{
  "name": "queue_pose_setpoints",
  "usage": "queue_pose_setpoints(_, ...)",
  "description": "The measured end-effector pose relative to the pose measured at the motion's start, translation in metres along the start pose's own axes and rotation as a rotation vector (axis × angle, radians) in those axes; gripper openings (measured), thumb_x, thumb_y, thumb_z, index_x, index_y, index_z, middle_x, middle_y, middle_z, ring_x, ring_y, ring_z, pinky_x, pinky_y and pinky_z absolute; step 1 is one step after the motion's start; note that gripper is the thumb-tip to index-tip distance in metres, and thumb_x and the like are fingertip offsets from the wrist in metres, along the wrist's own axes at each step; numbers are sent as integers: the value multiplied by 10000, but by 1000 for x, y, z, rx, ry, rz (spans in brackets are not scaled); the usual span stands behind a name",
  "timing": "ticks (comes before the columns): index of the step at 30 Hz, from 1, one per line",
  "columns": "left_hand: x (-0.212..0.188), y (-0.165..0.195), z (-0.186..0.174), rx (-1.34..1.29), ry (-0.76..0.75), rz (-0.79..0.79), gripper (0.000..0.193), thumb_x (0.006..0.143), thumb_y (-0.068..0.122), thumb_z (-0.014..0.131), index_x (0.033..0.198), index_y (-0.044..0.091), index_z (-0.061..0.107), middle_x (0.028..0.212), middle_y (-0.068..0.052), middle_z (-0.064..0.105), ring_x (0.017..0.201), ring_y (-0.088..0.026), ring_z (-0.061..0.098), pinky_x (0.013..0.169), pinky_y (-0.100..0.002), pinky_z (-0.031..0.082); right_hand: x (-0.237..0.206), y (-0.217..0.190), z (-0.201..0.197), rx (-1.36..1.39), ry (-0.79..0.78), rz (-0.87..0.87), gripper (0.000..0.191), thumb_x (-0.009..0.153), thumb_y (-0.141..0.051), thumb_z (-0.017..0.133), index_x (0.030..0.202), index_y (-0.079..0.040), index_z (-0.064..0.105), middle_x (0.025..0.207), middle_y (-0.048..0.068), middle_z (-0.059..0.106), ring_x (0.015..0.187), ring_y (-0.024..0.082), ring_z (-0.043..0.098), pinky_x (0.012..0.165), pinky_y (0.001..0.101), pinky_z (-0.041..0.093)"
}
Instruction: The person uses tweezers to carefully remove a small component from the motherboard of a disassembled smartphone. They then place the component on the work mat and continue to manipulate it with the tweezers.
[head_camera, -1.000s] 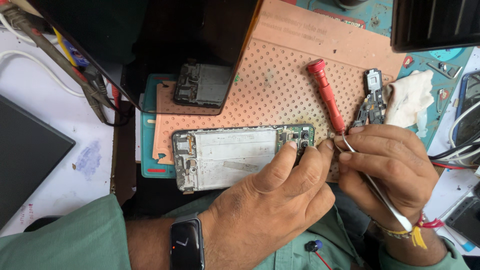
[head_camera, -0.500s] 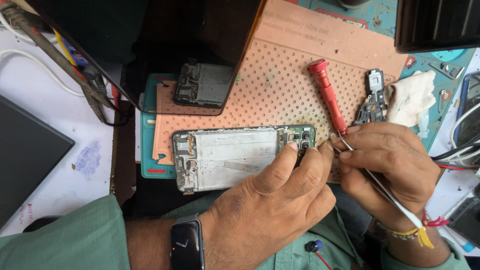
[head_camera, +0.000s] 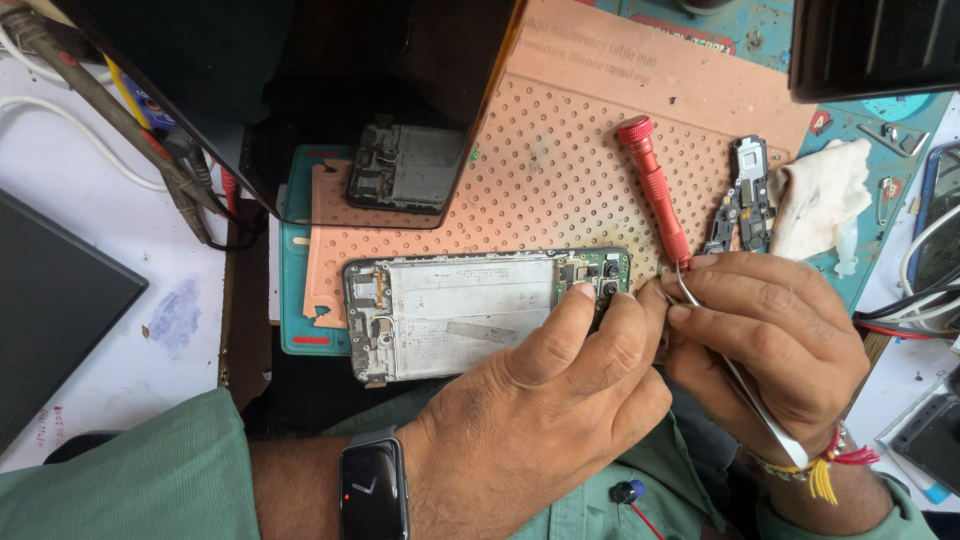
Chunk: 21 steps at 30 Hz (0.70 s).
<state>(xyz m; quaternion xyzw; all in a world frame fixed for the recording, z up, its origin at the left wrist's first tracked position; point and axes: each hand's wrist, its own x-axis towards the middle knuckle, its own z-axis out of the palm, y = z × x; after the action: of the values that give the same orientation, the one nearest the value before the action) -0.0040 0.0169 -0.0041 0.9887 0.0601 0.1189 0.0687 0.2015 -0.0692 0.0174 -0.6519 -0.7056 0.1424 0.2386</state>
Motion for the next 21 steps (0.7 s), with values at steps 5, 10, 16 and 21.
queue_pose_setpoints(5, 0, 1, -2, 22, 4, -2, 323, 957, 436, 561, 1087, 156, 656, 1341, -110, 630, 1380, -206, 448, 1223, -451, 147, -2, 1, 0, -61, -9, -34, 309, 717, -27, 845, 963, -13, 658, 1060, 158, 711, 1049, 354, 695, 911, 431, 558)
queue_pose_setpoints(10, 2, 0, -3, 43, 9, 1, 322, 944, 428, 577, 1087, 151, 657, 1330, -104, 632, 1379, -210, 451, 1220, -446, 166, -4, 1, 1, -72, 3, -23, 318, 712, -33, 849, 967, -20, 658, 1061, 154, 712, 1045, 350, 693, 910, 433, 557)
queue_pose_setpoints(16, 2, -1, -4, 56, 53, -25, 320, 893, 430, 579, 1051, 163, 655, 1307, -101, 632, 1352, -199, 445, 1208, -432, 161, -5, 1, 1, -65, -5, -27, 323, 720, -50, 853, 975, -14, 658, 1065, 160, 711, 1041, 357, 692, 910, 440, 557)
queue_pose_setpoints(21, 1, -1, -4, 52, 3, 21, 320, 911, 428, 598, 1073, 159, 659, 1321, -113, 633, 1372, -216, 447, 1211, -455, 148, -5, 2, 3, -99, 2, -67, 329, 722, -46, 854, 987, 2, 666, 1072, 184, 711, 1041, 383, 694, 920, 458, 563)
